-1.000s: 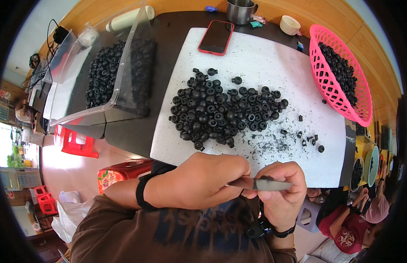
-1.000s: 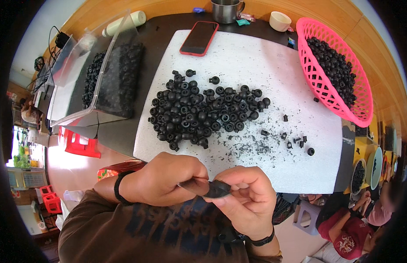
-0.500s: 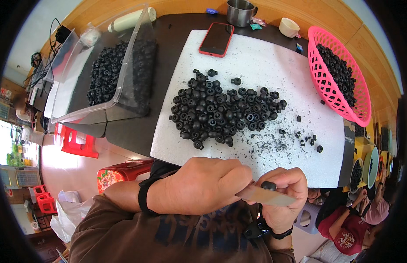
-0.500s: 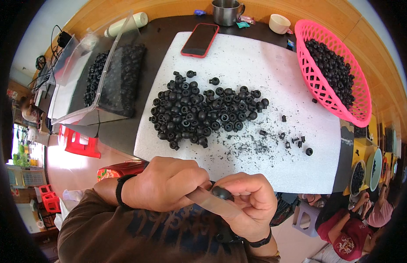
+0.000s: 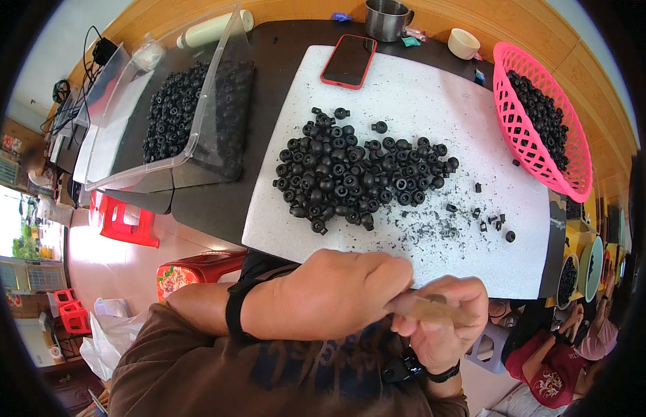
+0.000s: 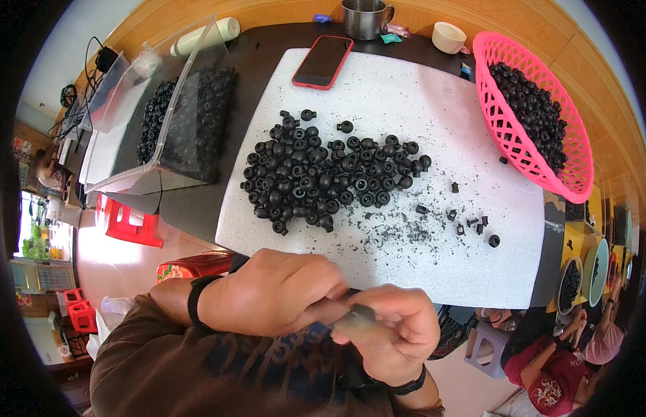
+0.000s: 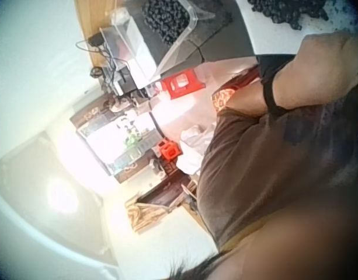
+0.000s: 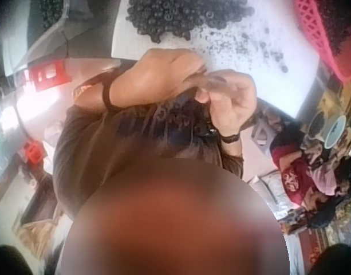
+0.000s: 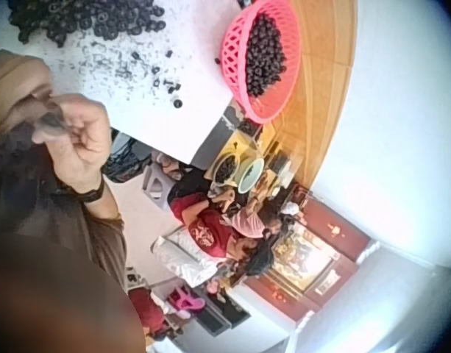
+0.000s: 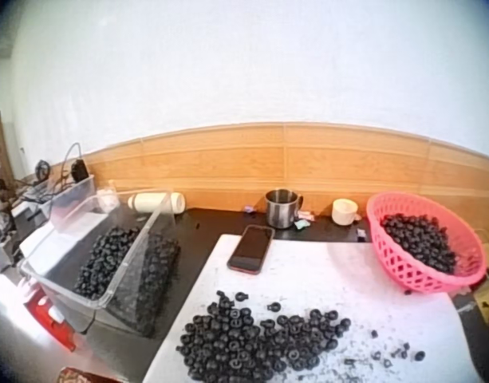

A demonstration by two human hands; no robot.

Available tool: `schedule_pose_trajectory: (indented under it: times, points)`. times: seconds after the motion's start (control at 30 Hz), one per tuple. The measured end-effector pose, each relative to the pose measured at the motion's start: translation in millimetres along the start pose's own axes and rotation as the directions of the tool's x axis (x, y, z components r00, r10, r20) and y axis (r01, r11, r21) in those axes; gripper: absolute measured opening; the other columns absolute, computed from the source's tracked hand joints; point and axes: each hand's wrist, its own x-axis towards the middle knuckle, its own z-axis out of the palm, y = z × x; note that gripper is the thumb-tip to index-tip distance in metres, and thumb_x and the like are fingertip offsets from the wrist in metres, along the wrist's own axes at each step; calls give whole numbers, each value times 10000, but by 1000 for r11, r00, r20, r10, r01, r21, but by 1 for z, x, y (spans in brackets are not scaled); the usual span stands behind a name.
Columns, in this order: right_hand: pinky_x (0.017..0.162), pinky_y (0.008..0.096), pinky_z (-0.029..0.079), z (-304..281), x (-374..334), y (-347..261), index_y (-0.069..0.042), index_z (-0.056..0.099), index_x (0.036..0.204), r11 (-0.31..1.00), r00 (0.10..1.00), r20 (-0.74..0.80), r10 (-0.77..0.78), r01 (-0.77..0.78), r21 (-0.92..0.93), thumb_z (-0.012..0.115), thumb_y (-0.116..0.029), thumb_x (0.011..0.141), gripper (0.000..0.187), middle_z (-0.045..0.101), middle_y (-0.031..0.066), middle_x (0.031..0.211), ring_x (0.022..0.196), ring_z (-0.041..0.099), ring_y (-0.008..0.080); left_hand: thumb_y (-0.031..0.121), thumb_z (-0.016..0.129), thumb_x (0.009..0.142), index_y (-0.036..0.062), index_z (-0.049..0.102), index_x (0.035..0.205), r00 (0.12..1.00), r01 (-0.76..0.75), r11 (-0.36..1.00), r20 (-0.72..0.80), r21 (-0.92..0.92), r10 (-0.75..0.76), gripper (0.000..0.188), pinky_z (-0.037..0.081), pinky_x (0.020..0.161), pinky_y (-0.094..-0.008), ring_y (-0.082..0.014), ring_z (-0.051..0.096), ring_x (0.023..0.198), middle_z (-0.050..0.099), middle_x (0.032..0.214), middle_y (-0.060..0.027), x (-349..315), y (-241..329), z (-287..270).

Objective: Using a small knife to trim excess material from small black plastic molded parts.

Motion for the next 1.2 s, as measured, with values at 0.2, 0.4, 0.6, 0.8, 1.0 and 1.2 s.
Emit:
schedule_pose_trajectory:
  times: [0.2, 0.4, 0.6, 0.8, 1.0, 1.2]
  points:
    - [547, 379, 533, -2, -4, -2, 14, 459, 1028, 985, 977, -136, -162, 168, 35, 643, 14, 805, 289, 594, 184, 692, 575, 606, 253, 61, 573, 816, 28, 513, 902, 957, 289, 944, 52, -157, -284, 110, 471, 587, -344, -296, 589, 657, 569, 731, -121, 8, 5, -11]
    - [555, 316, 527, -11, -16, 10, 11, 457, 1014, 980, 959, -221, -179, 194, 46, 642, 2, 814, 273, 588, 194, 777, 626, 604, 216, 151, 525, 905, 27, 521, 914, 930, 364, 815, 220, -451, -293, 124, 401, 583, -249, -88, 473, 652, 518, 720, -31, 16, 7, -27]
    - [559, 300, 517, -11, -12, 8, 9, 465, 1021, 984, 968, -176, -177, 174, -33, 649, 33, 791, 295, 584, 194, 844, 685, 611, 211, 213, 541, 920, 33, 521, 919, 912, 372, 613, 399, -697, -99, 181, 372, 578, -220, -30, 429, 679, 513, 731, 22, 18, 10, -30]
    - [571, 257, 486, -20, -18, 4, -9, 485, 961, 961, 952, -253, -173, 107, -254, 688, -25, 764, 283, 574, 133, 800, 648, 580, 168, 256, 553, 912, 39, 518, 909, 890, 389, 690, 444, -610, -109, 219, 376, 563, -237, -52, 435, 650, 499, 700, -1, 22, 5, -15]
    - [676, 214, 444, -79, 49, -64, 18, 492, 1013, 723, 766, -449, -460, 29, -690, 650, -161, 827, 303, 534, 64, 765, 686, 541, 112, 241, 537, 910, 31, 537, 919, 880, 467, 678, 373, -567, -294, 210, 360, 581, -230, -64, 425, 642, 471, 688, 5, -4, -15, -21]
    - [954, 342, 369, -102, 95, -80, 56, 444, 1232, -182, 718, -90, -690, -292, -939, 650, -115, 818, 493, 522, 176, 1183, 1080, 506, 258, 214, 543, 905, 21, 522, 866, 880, 440, 693, 119, -571, -461, 198, 349, 586, -229, -55, 397, 666, 453, 707, 16, -42, -39, -31]
